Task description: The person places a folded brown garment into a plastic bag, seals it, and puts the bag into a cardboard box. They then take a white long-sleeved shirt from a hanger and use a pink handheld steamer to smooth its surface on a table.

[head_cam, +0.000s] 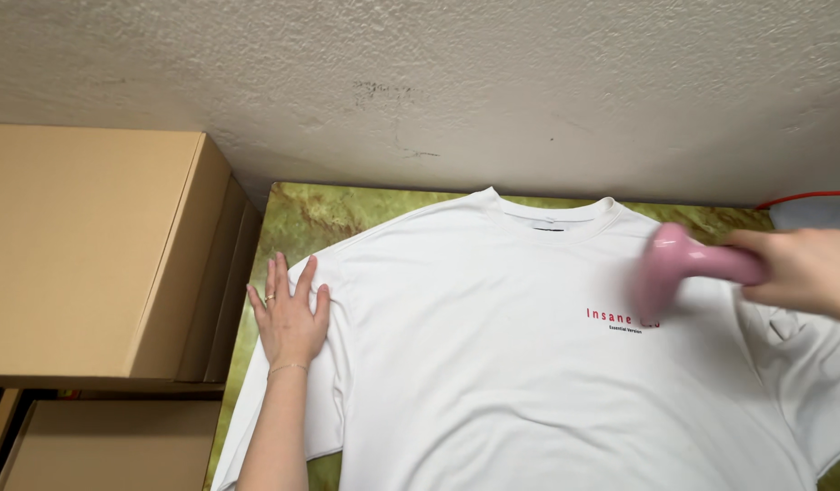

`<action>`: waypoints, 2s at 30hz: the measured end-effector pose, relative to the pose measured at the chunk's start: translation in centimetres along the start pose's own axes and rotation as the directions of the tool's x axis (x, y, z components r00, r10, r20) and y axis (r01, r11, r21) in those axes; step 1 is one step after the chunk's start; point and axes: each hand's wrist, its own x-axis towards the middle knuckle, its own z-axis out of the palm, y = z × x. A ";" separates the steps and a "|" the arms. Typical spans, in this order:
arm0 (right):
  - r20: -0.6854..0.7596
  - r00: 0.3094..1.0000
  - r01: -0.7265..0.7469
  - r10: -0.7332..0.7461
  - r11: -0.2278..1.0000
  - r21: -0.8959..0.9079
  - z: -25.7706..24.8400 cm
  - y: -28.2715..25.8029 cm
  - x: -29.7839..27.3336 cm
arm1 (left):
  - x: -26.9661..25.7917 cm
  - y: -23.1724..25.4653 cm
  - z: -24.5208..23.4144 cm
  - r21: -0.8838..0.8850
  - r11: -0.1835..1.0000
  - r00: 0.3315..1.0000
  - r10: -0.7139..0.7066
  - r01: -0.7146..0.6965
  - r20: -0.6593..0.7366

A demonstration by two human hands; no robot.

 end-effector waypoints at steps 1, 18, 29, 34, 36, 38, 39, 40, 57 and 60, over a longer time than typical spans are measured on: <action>0.002 1.000 0.004 -0.004 1.000 -0.004 -2.4 -2.4 -2.0 | -0.2 0.1 -0.1 -0.001 1.000 1.000 -0.005 0.005 0.004; -0.524 0.690 0.724 -0.499 0.476 0.500 -12.1 -28.4 -9.7 | 0.2 0.1 -1.0 0.000 0.998 0.996 -0.055 0.055 0.075; -0.472 0.795 0.568 -0.381 0.741 0.358 1.5 -10.0 -5.1 | 0.2 -0.3 -1.0 -0.027 0.999 0.998 0.021 -0.019 0.055; -0.392 0.899 0.321 -0.196 0.903 0.285 11.7 0.5 -4.8 | 0.3 -0.1 -1.0 -0.022 0.999 0.998 0.031 -0.030 0.057; -0.447 0.889 0.279 -0.098 0.890 0.361 17.4 5.0 -3.9 | 0.4 0.3 -1.8 -0.014 1.000 0.994 -0.009 0.010 0.107; -0.444 0.893 0.297 -0.072 0.836 0.461 27.7 9.7 -0.5 | 0.3 0.3 -1.5 -0.010 1.000 0.994 -0.008 0.010 0.111; -0.447 0.893 0.323 -0.056 0.771 0.548 31.7 13.1 0.3 | 0.3 0.3 -1.4 -0.003 1.000 0.994 -0.021 0.022 0.111; -0.444 0.895 0.314 -0.047 0.772 0.552 33.6 14.4 0.2 | 0.3 0.3 -1.3 -0.006 1.000 0.994 -0.011 0.012 0.111; -0.171 0.971 0.240 -0.169 0.731 0.639 6.2 -4.7 -16.1 | -18.9 4.1 -4.1 -0.070 0.997 0.995 0.034 -0.028 0.095; -0.296 0.906 0.417 -0.303 0.515 0.749 0.7 -13.7 -18.3 | -18.7 2.5 -5.7 -0.038 0.987 0.987 0.158 -0.158 0.008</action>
